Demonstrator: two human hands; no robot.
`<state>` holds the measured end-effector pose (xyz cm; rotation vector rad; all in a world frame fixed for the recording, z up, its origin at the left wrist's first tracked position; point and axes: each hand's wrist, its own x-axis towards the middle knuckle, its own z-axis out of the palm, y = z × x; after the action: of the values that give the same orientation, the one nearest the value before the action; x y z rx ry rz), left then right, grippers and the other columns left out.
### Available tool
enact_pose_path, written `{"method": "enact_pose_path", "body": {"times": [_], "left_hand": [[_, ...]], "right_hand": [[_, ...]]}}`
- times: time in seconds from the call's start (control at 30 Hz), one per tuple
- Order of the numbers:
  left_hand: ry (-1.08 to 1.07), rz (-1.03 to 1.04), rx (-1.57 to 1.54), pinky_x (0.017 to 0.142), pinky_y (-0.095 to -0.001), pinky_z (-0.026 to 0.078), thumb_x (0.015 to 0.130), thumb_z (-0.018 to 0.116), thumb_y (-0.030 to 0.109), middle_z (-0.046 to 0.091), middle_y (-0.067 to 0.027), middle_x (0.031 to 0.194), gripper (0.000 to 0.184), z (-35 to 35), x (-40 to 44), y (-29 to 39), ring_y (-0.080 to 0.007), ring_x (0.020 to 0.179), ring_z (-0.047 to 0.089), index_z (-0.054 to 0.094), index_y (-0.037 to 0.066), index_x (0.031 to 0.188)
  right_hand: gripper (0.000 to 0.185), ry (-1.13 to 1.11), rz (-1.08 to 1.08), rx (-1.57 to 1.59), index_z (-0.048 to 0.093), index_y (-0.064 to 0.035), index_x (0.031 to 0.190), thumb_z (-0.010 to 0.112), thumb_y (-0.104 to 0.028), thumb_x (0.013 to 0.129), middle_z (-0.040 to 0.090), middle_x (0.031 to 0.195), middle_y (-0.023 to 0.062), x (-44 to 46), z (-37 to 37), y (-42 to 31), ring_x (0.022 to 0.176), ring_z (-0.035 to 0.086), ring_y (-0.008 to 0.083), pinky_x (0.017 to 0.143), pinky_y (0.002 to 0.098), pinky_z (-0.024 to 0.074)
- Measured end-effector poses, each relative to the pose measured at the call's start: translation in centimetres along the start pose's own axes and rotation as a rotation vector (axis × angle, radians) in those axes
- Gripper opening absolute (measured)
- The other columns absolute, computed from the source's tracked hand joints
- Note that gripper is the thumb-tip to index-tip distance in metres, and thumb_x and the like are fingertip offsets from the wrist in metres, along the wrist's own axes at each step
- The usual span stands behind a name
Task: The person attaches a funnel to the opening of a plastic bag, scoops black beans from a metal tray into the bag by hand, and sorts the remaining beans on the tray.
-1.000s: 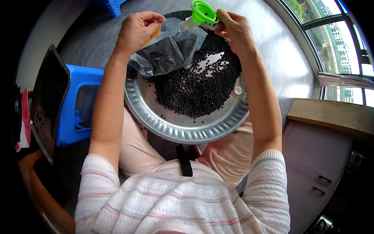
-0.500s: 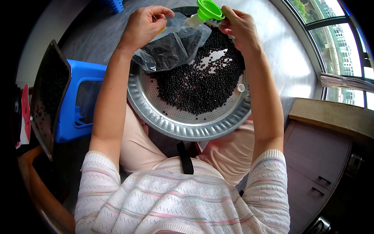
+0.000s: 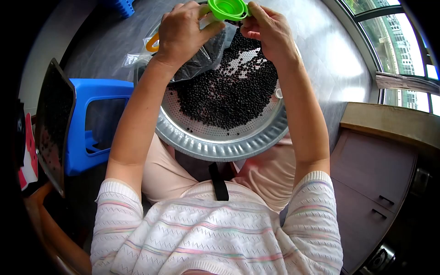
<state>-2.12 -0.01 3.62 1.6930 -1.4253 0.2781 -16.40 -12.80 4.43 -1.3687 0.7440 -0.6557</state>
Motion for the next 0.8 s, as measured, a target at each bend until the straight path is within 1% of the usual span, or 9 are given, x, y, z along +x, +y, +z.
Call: {"method": "enact_pose_path", "body": {"times": [0.1,0.13,0.23,0.3,0.37,0.5,0.63,0.73,0.8], "left_hand": [[-0.039,0.013,-0.005,0.071,-0.0429,0.046,0.069,0.073,0.023,0.061,-0.0121,0.079,0.024,0.0,0.1,-0.1,-0.0310,0.079,0.058,0.065,0.006,0.084],[-0.018,0.019,-0.032,0.070,-0.0422,0.046,0.070,0.072,0.022,0.061,-0.0126,0.078,0.022,-0.1,0.1,-0.1,-0.0309,0.077,0.059,0.065,0.005,0.083],[0.008,0.047,-0.084,0.067,-0.0381,0.046,0.073,0.071,0.023,0.061,-0.0099,0.076,0.021,0.0,0.4,-0.6,-0.0270,0.074,0.060,0.067,0.008,0.087],[-0.033,0.062,-0.054,0.066,-0.0326,0.047,0.075,0.073,0.028,0.062,-0.0024,0.076,0.027,0.4,0.0,-1.8,-0.0201,0.073,0.061,0.070,0.014,0.098],[-0.029,0.046,-0.042,0.066,-0.0315,0.047,0.072,0.076,0.033,0.063,-0.0024,0.078,0.033,0.7,0.1,-2.1,-0.0199,0.075,0.061,0.070,0.015,0.099],[-0.023,0.055,0.002,0.067,-0.0318,0.047,0.072,0.076,0.031,0.063,-0.0035,0.077,0.032,0.8,0.0,-1.9,-0.0207,0.075,0.060,0.070,0.014,0.098],[-0.021,0.046,-0.065,0.065,-0.0319,0.046,0.071,0.077,0.029,0.062,-0.0030,0.076,0.031,0.8,-0.1,-2.0,-0.0202,0.073,0.059,0.070,0.013,0.097],[-0.075,0.011,-0.054,0.069,-0.0252,0.045,0.074,0.077,0.025,0.061,-0.0016,0.080,0.035,0.6,-0.2,-2.0,-0.0125,0.076,0.058,0.069,0.010,0.105],[-0.050,0.007,-0.129,0.066,-0.0304,0.045,0.072,0.077,0.027,0.061,-0.0035,0.077,0.032,0.9,-0.2,-2.3,-0.0188,0.073,0.058,0.070,0.012,0.099]], "right_hand": [[0.038,-0.076,-0.024,0.085,0.059,-0.0006,0.106,0.052,-0.036,0.094,0.063,0.089,0.0091,-1.6,-1.4,0.6,0.078,0.061,0.0159,0.071,0.0291,0.0505],[0.040,-0.060,-0.050,0.054,0.059,-0.0057,0.100,0.047,-0.043,0.094,0.063,0.093,0.0074,-1.8,-2.3,1.7,0.088,0.061,0.0167,0.074,0.0302,0.0498],[0.031,0.323,-0.025,-0.372,0.064,-0.0018,0.090,0.054,-0.031,0.091,0.064,0.084,0.0060,-3.5,-5.4,8.2,0.079,0.060,0.0150,0.068,0.0311,0.0472],[0.025,0.445,-0.129,-0.786,0.064,-0.0021,0.089,0.057,-0.026,0.088,0.062,0.080,0.0124,-6.1,-6.6,13.7,0.078,0.062,0.0233,0.070,0.0337,0.0476],[0.020,0.353,-0.221,-0.870,0.065,-0.0075,0.091,0.060,-0.026,0.086,0.062,0.092,0.0091,-7.2,-6.1,14.5,0.087,0.059,0.0267,0.076,0.0345,0.0464],[0.023,0.288,-0.509,-1.044,0.065,-0.0138,0.098,0.059,-0.031,0.084,0.061,0.107,0.0031,1.5,-6.6,15.4,0.103,0.053,0.0256,0.086,0.0385,0.0425],[0.031,0.251,-0.421,-1.214,0.066,-0.0246,0.106,0.052,-0.043,0.084,0.056,0.121,-0.0024,8.4,-3.3,15.4,0.118,0.045,0.0260,0.093,0.0461,0.0370],[0.026,0.064,-0.316,-1.355,0.067,-0.0248,0.100,0.056,-0.041,0.082,0.058,0.114,-0.0021,8.5,-2.0,15.6,0.111,0.048,0.0253,0.088,0.0422,0.0396],[0.019,0.006,-0.413,-1.327,0.068,-0.0201,0.092,0.060,-0.034,0.081,0.061,0.102,0.0002,6.7,-2.3,16.5,0.102,0.051,0.0251,0.083,0.0397,0.0415]]}}
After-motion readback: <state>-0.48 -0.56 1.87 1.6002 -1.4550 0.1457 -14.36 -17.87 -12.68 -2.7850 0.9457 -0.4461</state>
